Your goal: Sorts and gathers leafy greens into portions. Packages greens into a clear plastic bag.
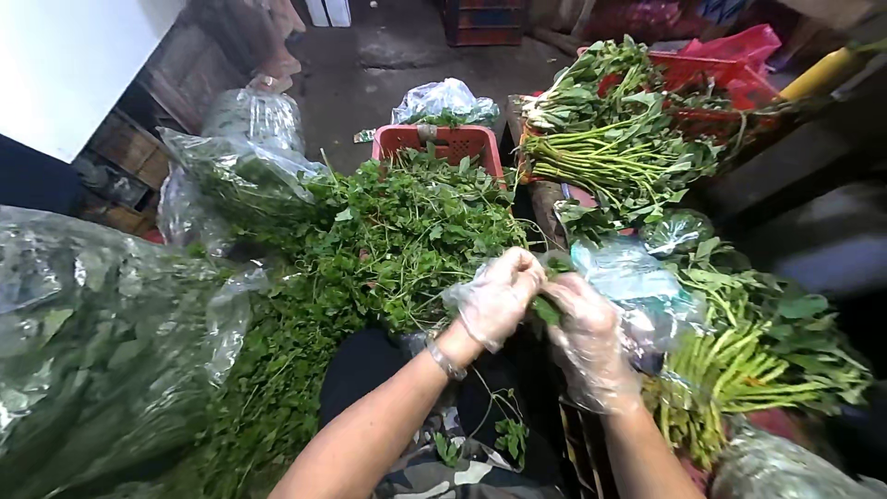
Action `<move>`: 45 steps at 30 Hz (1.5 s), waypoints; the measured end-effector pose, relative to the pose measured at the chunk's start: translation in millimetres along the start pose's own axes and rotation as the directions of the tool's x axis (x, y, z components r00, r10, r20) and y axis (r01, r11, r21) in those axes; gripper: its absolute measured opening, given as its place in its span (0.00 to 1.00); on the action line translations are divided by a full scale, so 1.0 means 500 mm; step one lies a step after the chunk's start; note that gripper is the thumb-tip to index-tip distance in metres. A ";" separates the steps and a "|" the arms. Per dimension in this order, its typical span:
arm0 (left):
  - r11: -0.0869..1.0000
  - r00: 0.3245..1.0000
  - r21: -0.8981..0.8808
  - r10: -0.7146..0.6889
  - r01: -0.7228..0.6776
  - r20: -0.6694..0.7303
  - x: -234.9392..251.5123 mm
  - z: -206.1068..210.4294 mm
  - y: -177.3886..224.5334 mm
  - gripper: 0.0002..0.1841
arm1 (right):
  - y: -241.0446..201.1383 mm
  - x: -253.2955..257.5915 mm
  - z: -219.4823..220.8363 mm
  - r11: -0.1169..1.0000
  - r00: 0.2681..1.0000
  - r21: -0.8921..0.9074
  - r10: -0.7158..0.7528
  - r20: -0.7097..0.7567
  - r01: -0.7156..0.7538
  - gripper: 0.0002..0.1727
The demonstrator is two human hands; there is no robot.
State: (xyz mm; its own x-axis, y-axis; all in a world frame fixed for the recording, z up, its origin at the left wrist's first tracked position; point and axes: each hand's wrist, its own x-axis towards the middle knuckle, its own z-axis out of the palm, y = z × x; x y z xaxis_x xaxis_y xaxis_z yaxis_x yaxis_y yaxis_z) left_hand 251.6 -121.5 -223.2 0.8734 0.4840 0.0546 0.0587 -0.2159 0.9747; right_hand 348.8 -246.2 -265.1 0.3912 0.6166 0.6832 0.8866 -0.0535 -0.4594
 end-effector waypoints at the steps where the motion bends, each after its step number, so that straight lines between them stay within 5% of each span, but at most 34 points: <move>1: 0.984 0.994 0.152 0.103 -0.095 -0.043 -0.013 0.006 0.006 0.11 | -0.010 0.007 0.008 0.999 0.997 -0.027 0.030 0.069 -0.029 0.08; 4: 0.911 0.945 0.338 0.295 -0.235 -0.141 -0.050 0.025 0.007 0.11 | -0.045 0.045 0.025 0.959 0.927 -0.027 0.279 0.250 -0.281 0.08; 7: 0.885 0.885 0.359 0.395 -0.295 -0.247 -0.077 0.025 -0.030 0.10 | -0.045 0.049 0.064 0.966 0.928 0.059 0.223 0.299 -0.251 0.08; 12: 0.762 0.827 0.418 0.560 -0.495 -0.042 -0.129 -0.023 -0.075 0.07 | -0.035 0.001 0.009 0.871 0.874 0.320 0.214 0.436 -0.373 0.19; 15: 0.691 0.775 0.377 0.616 -0.616 0.138 -0.175 0.004 -0.095 0.06 | -0.044 -0.067 0.011 0.980 0.975 0.072 0.176 0.138 -0.187 0.11; 18: 0.618 0.702 0.335 0.648 -0.711 0.296 -0.209 0.015 -0.119 0.05 | -0.066 -0.142 0.014 0.972 0.965 -0.163 0.199 0.170 -0.172 0.10; 21: 0.706 0.820 0.416 0.487 -0.573 0.302 -0.234 -0.004 -0.128 0.04 | -0.064 -0.187 -0.015 0.977 0.894 -0.129 0.205 0.398 -0.167 0.25; 23: 0.732 0.877 0.484 0.407 -0.480 0.256 -0.247 -0.011 -0.135 0.05 | -0.064 -0.203 -0.018 0.980 0.896 -0.087 0.201 0.397 -0.182 0.20; 27: 0.661 0.793 0.446 0.556 -0.603 0.248 -0.265 0.007 -0.175 0.04 | -0.079 -0.204 0.028 0.982 0.978 0.000 0.186 0.094 -0.186 0.10; 29: 0.660 0.779 0.420 0.573 -0.624 0.256 -0.269 0.014 -0.175 0.04 | -0.089 -0.185 0.034 0.980 0.975 -0.015 0.198 0.104 -0.198 0.09; 32: 0.668 0.855 0.537 0.449 -0.515 0.260 -0.234 -0.020 -0.115 0.07 | -0.060 -0.137 0.028 0.978 0.978 -0.142 0.169 0.124 -0.151 0.06; 34: 0.568 0.852 0.651 0.452 -0.504 0.265 -0.185 -0.046 -0.073 0.06 | -0.035 -0.097 0.022 0.964 0.974 -0.256 0.125 0.191 -0.074 0.04; 35: 0.497 0.836 0.696 0.465 -0.519 0.292 -0.160 -0.058 -0.053 0.06 | -0.035 -0.071 0.012 0.959 0.944 -0.278 0.146 0.296 -0.061 0.06; 37: 0.412 0.841 0.746 0.389 -0.524 0.376 -0.116 -0.085 -0.008 0.07 | -0.050 0.002 -0.032 0.964 0.771 -0.227 0.248 0.587 -0.138 0.13; 40: 0.551 0.894 0.733 0.057 -0.400 0.445 -0.061 -0.132 0.077 0.10 | -0.054 0.087 -0.105 0.960 0.591 -0.048 0.208 0.780 -0.276 0.23; 41: 0.652 0.909 0.692 -0.011 -0.310 0.417 -0.043 -0.146 0.100 0.09 | -0.053 0.102 -0.120 0.962 0.602 -0.005 0.174 0.779 -0.272 0.27; 43: 0.784 0.942 0.566 0.069 -0.255 0.330 -0.013 -0.174 0.117 0.07 | -0.052 0.127 -0.136 0.995 0.693 0.013 0.059 0.719 -0.098 0.29; 45: 0.753 0.935 0.564 0.206 -0.339 0.287 0.012 -0.199 0.131 0.09 | -0.051 0.152 -0.148 0.994 0.755 -0.070 -0.022 0.656 0.089 0.19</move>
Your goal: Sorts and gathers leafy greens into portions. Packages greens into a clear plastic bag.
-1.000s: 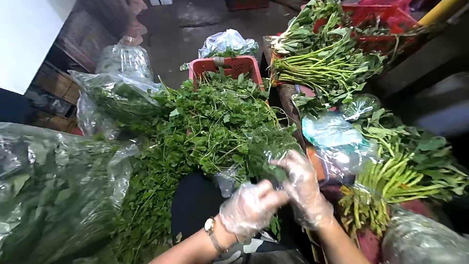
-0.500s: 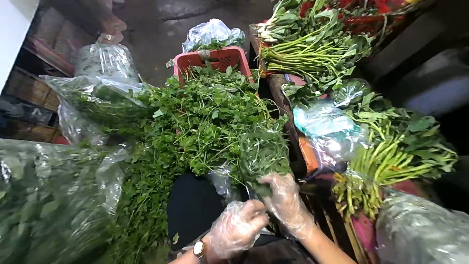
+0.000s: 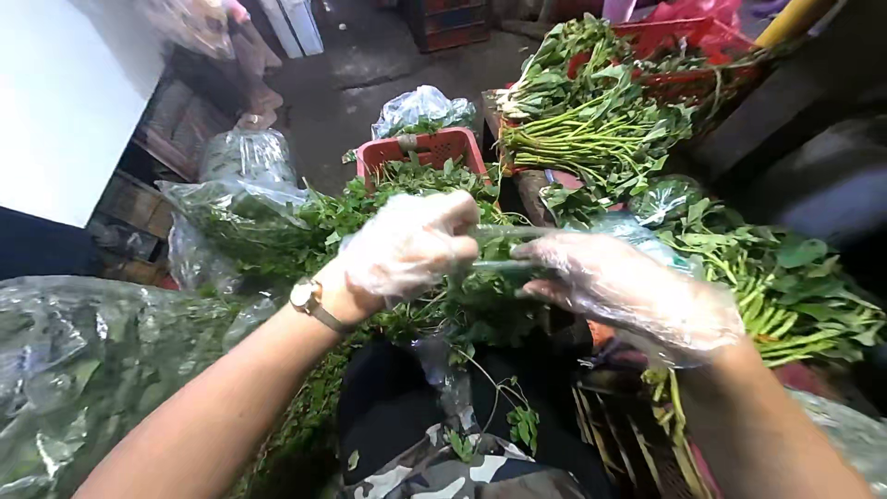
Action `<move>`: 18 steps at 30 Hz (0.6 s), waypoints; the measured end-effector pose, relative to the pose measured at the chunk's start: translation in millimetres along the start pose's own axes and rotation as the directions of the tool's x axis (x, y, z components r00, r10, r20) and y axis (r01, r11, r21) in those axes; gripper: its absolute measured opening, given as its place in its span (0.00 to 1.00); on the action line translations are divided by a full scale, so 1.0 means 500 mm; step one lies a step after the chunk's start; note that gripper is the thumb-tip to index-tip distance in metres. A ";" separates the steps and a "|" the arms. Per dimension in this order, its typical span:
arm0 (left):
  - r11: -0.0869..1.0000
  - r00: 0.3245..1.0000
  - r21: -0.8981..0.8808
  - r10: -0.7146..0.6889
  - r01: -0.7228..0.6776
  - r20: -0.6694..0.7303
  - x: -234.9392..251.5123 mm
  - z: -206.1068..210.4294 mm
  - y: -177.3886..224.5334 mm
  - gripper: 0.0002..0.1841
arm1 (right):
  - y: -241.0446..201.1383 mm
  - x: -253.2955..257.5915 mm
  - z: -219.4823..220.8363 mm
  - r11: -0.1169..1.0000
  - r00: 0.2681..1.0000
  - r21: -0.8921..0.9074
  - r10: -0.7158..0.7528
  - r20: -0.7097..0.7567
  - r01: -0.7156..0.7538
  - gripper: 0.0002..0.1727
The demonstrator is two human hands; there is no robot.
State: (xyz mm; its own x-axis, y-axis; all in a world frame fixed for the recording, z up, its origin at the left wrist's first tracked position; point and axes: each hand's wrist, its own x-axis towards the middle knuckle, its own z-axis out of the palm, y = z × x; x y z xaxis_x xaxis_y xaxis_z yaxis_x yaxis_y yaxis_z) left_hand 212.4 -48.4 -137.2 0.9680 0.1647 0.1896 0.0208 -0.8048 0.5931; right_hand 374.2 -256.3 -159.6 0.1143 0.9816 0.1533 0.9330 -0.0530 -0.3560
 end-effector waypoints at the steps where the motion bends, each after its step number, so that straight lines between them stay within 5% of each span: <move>1: 0.986 0.995 0.137 0.096 -0.093 -0.019 0.008 -0.018 -0.004 0.09 | 0.004 0.005 -0.018 0.998 1.000 -0.055 -0.010 -0.003 0.010 0.13; 4: 0.789 0.932 0.501 0.341 -0.355 0.123 0.033 -0.066 -0.010 0.14 | 0.030 0.024 -0.060 0.978 0.982 -0.087 -0.187 0.013 0.187 0.09; 7: 0.803 0.925 0.480 0.376 -0.354 0.055 0.049 -0.091 -0.010 0.16 | 0.039 0.050 -0.083 0.854 0.862 -0.282 -0.488 -0.139 0.438 0.20; 12: 0.811 0.920 0.490 0.390 -0.320 -0.043 0.064 -0.152 -0.032 0.19 | 0.061 0.058 -0.149 0.837 0.854 -0.465 -0.444 -0.271 0.288 0.26; 18: 0.864 0.913 0.431 0.365 -0.259 -0.184 0.090 -0.193 -0.026 0.16 | 0.077 0.104 -0.205 0.857 0.896 -0.434 -0.395 -0.204 0.279 0.17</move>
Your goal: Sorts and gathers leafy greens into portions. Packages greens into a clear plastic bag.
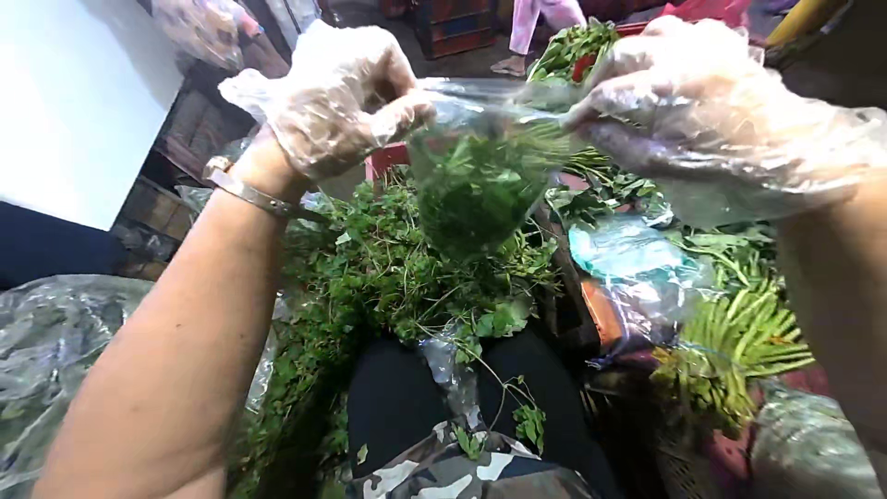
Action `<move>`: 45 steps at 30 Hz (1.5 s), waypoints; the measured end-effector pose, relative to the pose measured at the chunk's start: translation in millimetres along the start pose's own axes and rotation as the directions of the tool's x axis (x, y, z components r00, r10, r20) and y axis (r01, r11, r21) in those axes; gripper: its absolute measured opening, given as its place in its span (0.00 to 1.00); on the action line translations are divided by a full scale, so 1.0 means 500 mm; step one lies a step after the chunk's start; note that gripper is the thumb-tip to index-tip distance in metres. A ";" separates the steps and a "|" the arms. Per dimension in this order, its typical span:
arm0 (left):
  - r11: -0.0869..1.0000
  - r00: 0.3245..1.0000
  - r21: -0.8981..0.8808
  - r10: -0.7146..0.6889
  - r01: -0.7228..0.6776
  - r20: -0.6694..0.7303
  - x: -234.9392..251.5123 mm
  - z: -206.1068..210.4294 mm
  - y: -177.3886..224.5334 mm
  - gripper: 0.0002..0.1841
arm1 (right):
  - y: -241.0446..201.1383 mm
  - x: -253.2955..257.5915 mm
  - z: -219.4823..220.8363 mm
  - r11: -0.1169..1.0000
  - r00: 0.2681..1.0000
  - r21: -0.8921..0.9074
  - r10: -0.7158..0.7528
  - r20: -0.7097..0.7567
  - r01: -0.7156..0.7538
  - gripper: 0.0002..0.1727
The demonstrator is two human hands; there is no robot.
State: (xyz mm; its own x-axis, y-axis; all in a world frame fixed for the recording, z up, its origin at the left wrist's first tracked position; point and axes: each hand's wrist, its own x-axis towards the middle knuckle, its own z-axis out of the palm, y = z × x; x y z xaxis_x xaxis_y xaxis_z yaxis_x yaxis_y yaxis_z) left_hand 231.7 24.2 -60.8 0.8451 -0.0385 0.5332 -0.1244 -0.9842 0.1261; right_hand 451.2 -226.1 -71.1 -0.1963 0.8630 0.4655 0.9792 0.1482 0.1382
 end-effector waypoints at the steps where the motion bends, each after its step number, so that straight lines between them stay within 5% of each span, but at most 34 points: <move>1: 0.999 0.999 -0.035 -0.033 0.032 -0.024 0.001 -0.001 -0.001 0.14 | 0.004 0.006 -0.002 0.999 1.000 0.032 0.010 -0.006 -0.010 0.16; 8: 0.955 1.000 -0.297 0.004 -0.005 -0.005 -0.069 0.059 -0.030 0.09 | -0.019 -0.003 0.081 1.000 0.998 -0.009 0.018 0.058 -0.018 0.08; 12: 0.718 0.987 -0.693 -0.147 0.066 -0.058 -0.149 0.142 -0.040 0.06 | -0.038 -0.028 0.125 0.993 0.993 0.015 0.116 0.018 -0.116 0.07; 15: 0.624 0.980 -0.771 -0.197 0.123 -0.003 -0.166 0.160 -0.021 0.10 | -0.056 -0.030 0.151 0.982 0.994 0.174 0.082 -0.078 -0.067 0.08; 18: 0.679 0.977 -0.725 -0.210 0.111 -0.048 -0.170 0.159 -0.022 0.09 | -0.076 -0.020 0.140 0.917 0.965 0.375 0.210 -0.160 -0.137 0.08; 21: 0.718 0.968 -0.690 -0.226 0.089 -0.112 -0.171 0.171 -0.033 0.09 | -0.086 -0.023 0.112 0.866 0.826 0.472 0.382 -0.414 -0.163 0.11; 23: 0.714 0.974 -0.694 -0.209 0.089 -0.090 -0.173 0.174 -0.037 0.08 | -0.084 -0.020 0.104 0.896 0.778 0.437 0.327 -0.537 -0.075 0.14; 25: 0.715 0.982 -0.694 -0.176 0.083 -0.064 -0.167 0.173 -0.032 0.07 | -0.081 -0.014 0.093 0.902 0.908 0.432 0.170 -0.384 0.014 0.21; 27: 0.751 0.988 -0.658 -0.132 0.046 -0.082 -0.155 0.167 -0.028 0.07 | -0.082 -0.002 0.097 0.935 0.996 0.355 0.028 -0.079 0.002 0.30; 29: 0.802 0.993 -0.597 -0.074 0.004 -0.094 -0.137 0.154 -0.033 0.08 | -0.066 0.008 0.108 0.978 0.995 0.206 -0.054 0.086 0.035 0.15; 31: 0.857 0.999 -0.515 -0.021 -0.007 -0.049 -0.126 0.132 -0.036 0.11 | -0.054 0.013 0.090 0.988 0.995 0.149 -0.053 0.082 0.040 0.05; 33: 0.914 1.000 -0.405 0.009 -0.002 0.015 -0.119 0.104 -0.033 0.13 | -0.047 0.010 0.064 0.975 0.997 0.223 -0.003 -0.080 0.020 0.08; 36: 0.949 0.996 -0.314 0.025 0.002 0.082 -0.117 0.086 -0.029 0.11 | -0.051 -0.019 0.074 0.846 0.925 0.516 0.294 -0.240 -0.136 0.32; 38: 0.947 0.997 -0.322 0.029 -0.007 0.066 -0.122 0.093 -0.035 0.10 | -0.051 -0.038 0.130 0.591 0.873 0.743 0.487 -0.018 -0.315 0.57; 39: 0.942 0.998 -0.334 0.034 -0.015 0.052 -0.124 0.101 -0.036 0.10 | -0.053 -0.035 0.168 0.444 0.840 0.808 0.531 0.109 -0.386 0.62; 42: 0.887 0.997 -0.458 0.077 -0.057 0.025 -0.125 0.124 -0.028 0.09 | -0.061 0.008 0.260 0.205 0.788 0.869 0.548 0.281 -0.451 0.44; 45: 0.798 0.999 -0.602 0.034 -0.021 0.011 -0.145 0.122 -0.015 0.08 | -0.064 0.069 0.275 0.221 0.796 0.817 0.458 0.395 -0.533 0.26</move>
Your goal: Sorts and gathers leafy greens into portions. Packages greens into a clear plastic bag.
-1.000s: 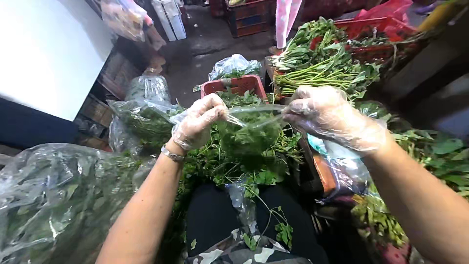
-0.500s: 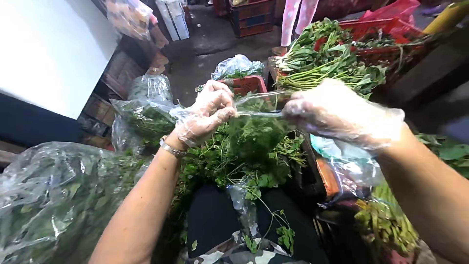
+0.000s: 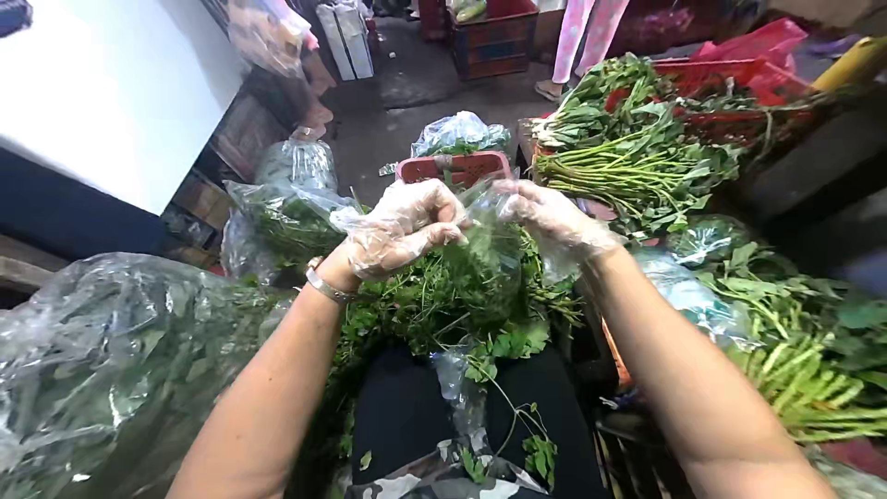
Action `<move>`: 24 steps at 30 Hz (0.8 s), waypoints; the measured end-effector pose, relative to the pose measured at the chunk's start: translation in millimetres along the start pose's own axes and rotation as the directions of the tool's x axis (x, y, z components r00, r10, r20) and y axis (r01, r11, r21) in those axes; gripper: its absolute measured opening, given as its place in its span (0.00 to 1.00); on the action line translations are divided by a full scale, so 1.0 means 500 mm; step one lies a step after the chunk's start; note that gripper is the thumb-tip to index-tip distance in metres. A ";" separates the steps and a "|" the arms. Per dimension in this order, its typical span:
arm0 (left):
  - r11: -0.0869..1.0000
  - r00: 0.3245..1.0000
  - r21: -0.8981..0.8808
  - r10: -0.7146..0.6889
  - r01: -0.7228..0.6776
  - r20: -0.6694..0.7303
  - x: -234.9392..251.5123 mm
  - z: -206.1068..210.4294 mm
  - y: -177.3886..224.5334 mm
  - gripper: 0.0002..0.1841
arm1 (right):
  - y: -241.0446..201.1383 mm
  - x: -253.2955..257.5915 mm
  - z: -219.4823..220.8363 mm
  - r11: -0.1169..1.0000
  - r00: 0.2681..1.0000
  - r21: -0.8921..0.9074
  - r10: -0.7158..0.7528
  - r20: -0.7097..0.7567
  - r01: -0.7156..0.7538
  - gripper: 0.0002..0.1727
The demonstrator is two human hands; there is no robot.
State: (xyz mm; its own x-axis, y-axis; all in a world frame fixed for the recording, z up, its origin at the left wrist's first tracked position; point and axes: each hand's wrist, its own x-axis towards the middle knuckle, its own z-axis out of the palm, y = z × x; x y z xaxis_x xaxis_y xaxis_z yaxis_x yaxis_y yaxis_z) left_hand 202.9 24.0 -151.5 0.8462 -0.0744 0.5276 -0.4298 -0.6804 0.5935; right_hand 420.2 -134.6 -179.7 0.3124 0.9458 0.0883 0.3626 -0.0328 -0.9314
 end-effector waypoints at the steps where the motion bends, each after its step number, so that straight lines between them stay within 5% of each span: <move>1: 0.999 1.000 -0.042 -0.027 0.026 -0.009 -0.010 0.002 0.002 0.07 | -0.005 0.013 0.007 1.000 1.000 -0.007 -0.002 0.025 0.003 0.21; 4: 0.995 0.995 -0.024 -0.097 0.097 0.014 -0.021 0.001 -0.003 0.07 | -0.003 0.041 0.023 0.991 0.996 0.116 -0.075 0.050 0.069 0.06; 9: 0.941 0.995 0.327 -0.071 0.090 -0.070 0.002 -0.060 0.059 0.10 | 0.003 0.036 0.006 0.944 0.967 0.215 -0.236 -0.096 0.251 0.06; 12: 0.962 0.951 0.261 0.148 -0.076 -0.270 -0.008 -0.107 0.068 0.15 | -0.020 0.018 0.005 0.922 0.971 0.311 -0.194 -0.142 0.230 0.16; 14: 0.984 0.818 0.112 0.180 -0.141 -0.546 -0.028 -0.102 0.057 0.18 | -0.039 0.009 0.014 0.890 0.963 0.378 -0.194 -0.190 0.254 0.16; 17: 0.968 0.705 -0.236 -0.111 -0.083 -0.700 -0.104 -0.038 0.001 0.24 | -0.034 0.009 0.043 0.853 0.947 0.444 -0.162 -0.276 0.275 0.09; 20: 0.851 0.696 -0.502 -0.454 0.155 -0.556 -0.130 0.062 -0.061 0.48 | -0.008 0.016 0.075 0.857 0.967 0.473 -0.101 -0.235 0.205 0.09; 24: 0.705 0.561 -0.576 -0.695 0.413 -0.449 -0.082 0.113 -0.035 0.32 | -0.011 0.016 0.104 0.825 0.960 0.528 -0.057 -0.275 0.200 0.09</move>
State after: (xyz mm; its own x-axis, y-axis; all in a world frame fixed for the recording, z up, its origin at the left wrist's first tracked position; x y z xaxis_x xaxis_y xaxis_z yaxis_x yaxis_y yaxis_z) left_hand 193.4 -2.3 -217.6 0.6328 0.7584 0.1561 -0.1353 -0.0902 0.9867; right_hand 375.1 -109.9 -192.2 0.5206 0.8210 0.2346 -0.1021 0.3326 -0.9375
